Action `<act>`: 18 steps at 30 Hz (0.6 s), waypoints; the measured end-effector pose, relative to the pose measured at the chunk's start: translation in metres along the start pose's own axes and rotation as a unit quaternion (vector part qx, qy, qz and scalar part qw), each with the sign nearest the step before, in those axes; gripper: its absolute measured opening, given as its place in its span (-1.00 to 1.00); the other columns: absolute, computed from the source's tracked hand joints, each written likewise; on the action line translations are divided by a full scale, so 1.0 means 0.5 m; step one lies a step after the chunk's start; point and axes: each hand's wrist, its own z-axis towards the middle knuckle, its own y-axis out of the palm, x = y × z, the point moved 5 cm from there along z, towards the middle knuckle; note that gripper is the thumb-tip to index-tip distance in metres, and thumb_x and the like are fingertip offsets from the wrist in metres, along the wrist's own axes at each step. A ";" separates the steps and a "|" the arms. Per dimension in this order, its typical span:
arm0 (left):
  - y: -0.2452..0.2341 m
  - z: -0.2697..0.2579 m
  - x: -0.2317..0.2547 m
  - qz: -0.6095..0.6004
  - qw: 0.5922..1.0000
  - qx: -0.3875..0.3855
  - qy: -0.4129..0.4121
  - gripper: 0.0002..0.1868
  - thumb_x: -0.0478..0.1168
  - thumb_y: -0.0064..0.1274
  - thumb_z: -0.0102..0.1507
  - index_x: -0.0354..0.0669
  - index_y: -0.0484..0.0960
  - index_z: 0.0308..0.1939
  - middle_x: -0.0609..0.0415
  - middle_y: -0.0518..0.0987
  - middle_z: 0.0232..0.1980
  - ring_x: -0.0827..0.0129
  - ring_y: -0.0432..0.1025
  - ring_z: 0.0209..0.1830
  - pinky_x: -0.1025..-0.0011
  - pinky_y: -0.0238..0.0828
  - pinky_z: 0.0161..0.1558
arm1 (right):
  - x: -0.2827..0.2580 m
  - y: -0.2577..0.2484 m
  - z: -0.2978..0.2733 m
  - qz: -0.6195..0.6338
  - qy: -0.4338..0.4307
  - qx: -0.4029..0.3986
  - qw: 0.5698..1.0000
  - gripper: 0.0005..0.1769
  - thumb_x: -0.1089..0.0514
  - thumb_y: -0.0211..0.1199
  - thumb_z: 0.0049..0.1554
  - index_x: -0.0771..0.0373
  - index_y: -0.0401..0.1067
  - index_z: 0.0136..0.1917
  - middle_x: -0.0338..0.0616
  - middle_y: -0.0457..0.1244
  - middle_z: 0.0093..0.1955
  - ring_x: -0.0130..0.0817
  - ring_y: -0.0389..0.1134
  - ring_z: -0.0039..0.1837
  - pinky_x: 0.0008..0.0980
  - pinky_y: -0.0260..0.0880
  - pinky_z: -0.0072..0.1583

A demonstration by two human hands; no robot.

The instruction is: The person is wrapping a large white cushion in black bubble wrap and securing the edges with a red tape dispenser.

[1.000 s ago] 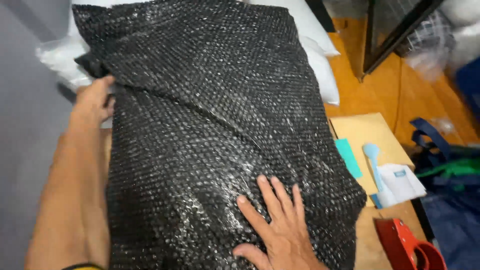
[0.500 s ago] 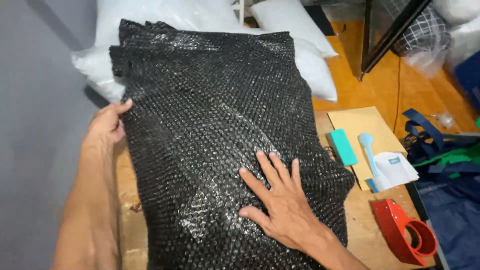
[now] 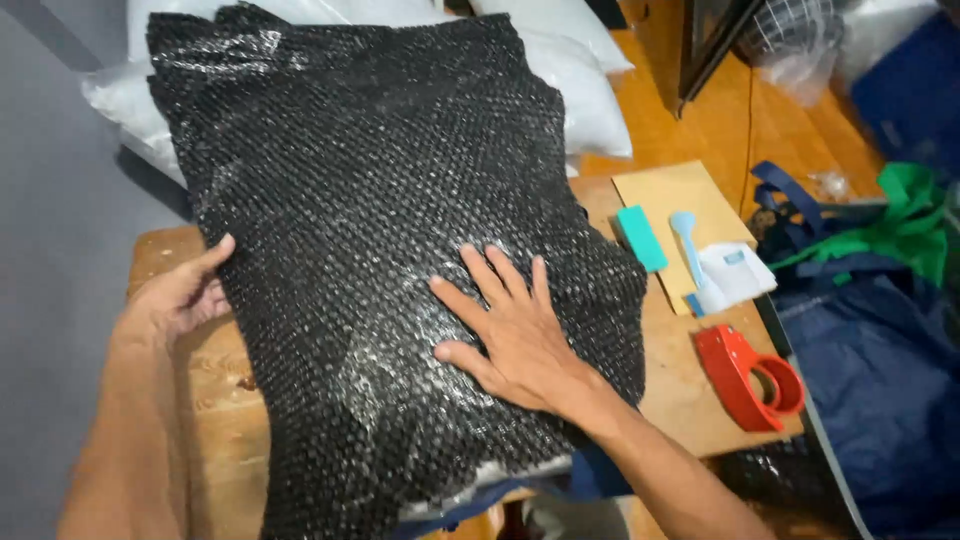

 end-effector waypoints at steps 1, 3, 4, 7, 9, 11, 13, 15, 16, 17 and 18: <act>0.006 -0.016 -0.014 0.004 1.000 -0.002 -0.002 -0.63 0.13 0.14 0.27 0.15 0.55 0.08 0.26 0.64 0.01 0.54 0.51 -0.13 0.32 0.53 0.04 | 0.004 0.002 -0.004 0.002 0.005 0.001 1.000 -0.25 -0.37 -0.14 0.29 -0.08 0.00 0.64 0.13 -0.27 0.70 0.24 -0.31 0.67 0.52 -0.44 0.45; 0.022 -0.052 -0.038 0.011 1.000 -0.028 0.005 -0.58 0.07 0.12 0.27 0.10 0.52 0.16 0.15 0.63 0.05 0.39 0.51 -0.13 0.23 0.52 0.01 | 0.008 0.004 -0.013 0.024 -0.010 0.004 1.000 -0.24 -0.39 -0.19 0.30 -0.11 -0.07 0.66 0.16 -0.29 0.72 0.27 -0.34 0.69 0.55 -0.45 0.45; 0.042 -0.083 -0.047 0.015 0.999 -0.028 0.003 -0.58 0.07 0.12 0.27 0.10 0.52 0.16 0.15 0.63 0.05 0.39 0.51 -0.13 0.23 0.52 0.01 | 0.010 -0.010 -0.019 0.027 -0.007 0.005 1.000 -0.24 -0.39 -0.19 0.30 -0.11 -0.07 0.66 0.16 -0.29 0.72 0.27 -0.34 0.69 0.55 -0.45 0.45; 0.059 -0.170 -0.090 0.075 0.995 0.030 -0.055 -0.48 0.17 0.14 0.18 0.21 0.48 0.17 0.26 0.57 0.05 0.46 0.40 -0.19 0.34 0.42 0.01 | 0.041 -0.031 -0.044 0.157 0.031 0.017 0.987 0.01 -0.59 -0.42 0.14 -0.01 -0.13 0.65 0.26 -0.37 0.71 0.20 -0.37 0.71 0.54 -0.58 0.48; 0.079 -0.216 -0.128 0.083 0.995 0.002 -0.047 -0.61 0.20 0.11 0.26 0.18 0.50 0.04 0.29 0.55 -0.12 0.53 0.39 -0.30 0.26 0.47 0.07 | 0.127 -0.055 -0.105 0.193 0.086 0.239 0.948 -0.42 -0.04 0.21 0.25 0.21 0.28 0.45 0.08 0.17 0.51 -0.04 0.14 0.56 -0.10 0.04 0.55; 0.074 -0.236 -0.170 0.077 0.994 -0.005 -0.071 -0.58 0.26 0.03 0.30 0.16 0.49 0.06 0.23 0.57 -0.04 0.48 0.42 -0.19 0.27 0.45 0.09 | 0.243 -0.034 -0.169 0.223 0.171 0.268 0.922 -0.43 -0.07 0.25 0.22 0.23 0.34 0.40 0.01 0.24 0.42 -0.14 0.22 0.47 -0.18 0.13 0.48; 0.061 -0.248 -0.217 0.071 0.993 -0.011 -0.089 -0.54 0.31 -0.04 0.33 0.14 0.48 0.07 0.16 0.59 0.05 0.44 0.46 -0.07 0.28 0.42 0.11 | 0.319 -0.014 -0.241 0.250 0.250 0.296 0.887 -0.44 -0.10 0.29 0.19 0.24 0.39 0.34 -0.06 0.32 0.34 -0.24 0.31 0.38 -0.26 0.22 0.40; 0.051 -0.247 -0.263 0.018 0.995 -0.051 -0.084 -0.62 0.28 0.11 0.30 0.26 0.32 -0.29 0.35 0.25 -0.51 0.63 0.18 -0.61 0.37 0.48 -0.19 | 0.368 0.035 -0.312 0.379 0.394 0.222 0.807 -0.72 -0.13 0.26 0.18 0.09 0.45 -0.03 -0.39 0.27 -0.09 -0.57 0.22 -0.01 -0.50 0.23 0.02; 0.050 -0.237 -0.272 0.018 0.995 -0.048 -0.083 -0.62 0.28 0.11 0.30 0.26 0.32 -0.29 0.35 0.25 -0.51 0.63 0.18 -0.61 0.37 0.48 -0.19 | 0.372 0.053 -0.328 0.381 0.392 0.222 0.808 -0.72 -0.13 0.26 0.18 0.09 0.45 -0.03 -0.39 0.27 -0.09 -0.57 0.22 -0.01 -0.50 0.23 0.02; 0.044 -0.226 -0.282 0.004 0.996 -0.031 -0.086 -0.67 0.23 0.12 0.27 0.28 0.35 -0.17 0.31 0.34 -0.32 0.55 0.29 -0.37 0.35 0.44 -0.07 | 0.377 0.086 -0.345 0.481 0.415 0.209 0.744 -0.61 -0.05 0.33 0.12 0.20 0.44 0.12 -0.24 0.33 -0.07 -0.50 0.31 -0.04 -0.51 0.34 0.01; 0.032 -0.224 -0.296 -0.013 0.996 -0.010 -0.090 -0.67 0.18 0.14 0.25 0.30 0.38 -0.06 0.28 0.43 -0.14 0.47 0.41 -0.12 0.32 0.41 0.04 | 0.376 0.121 -0.358 0.575 0.431 0.189 0.669 -0.43 0.03 0.41 0.05 0.32 0.44 0.27 -0.09 0.40 -0.05 -0.42 0.41 -0.08 -0.52 0.44 0.00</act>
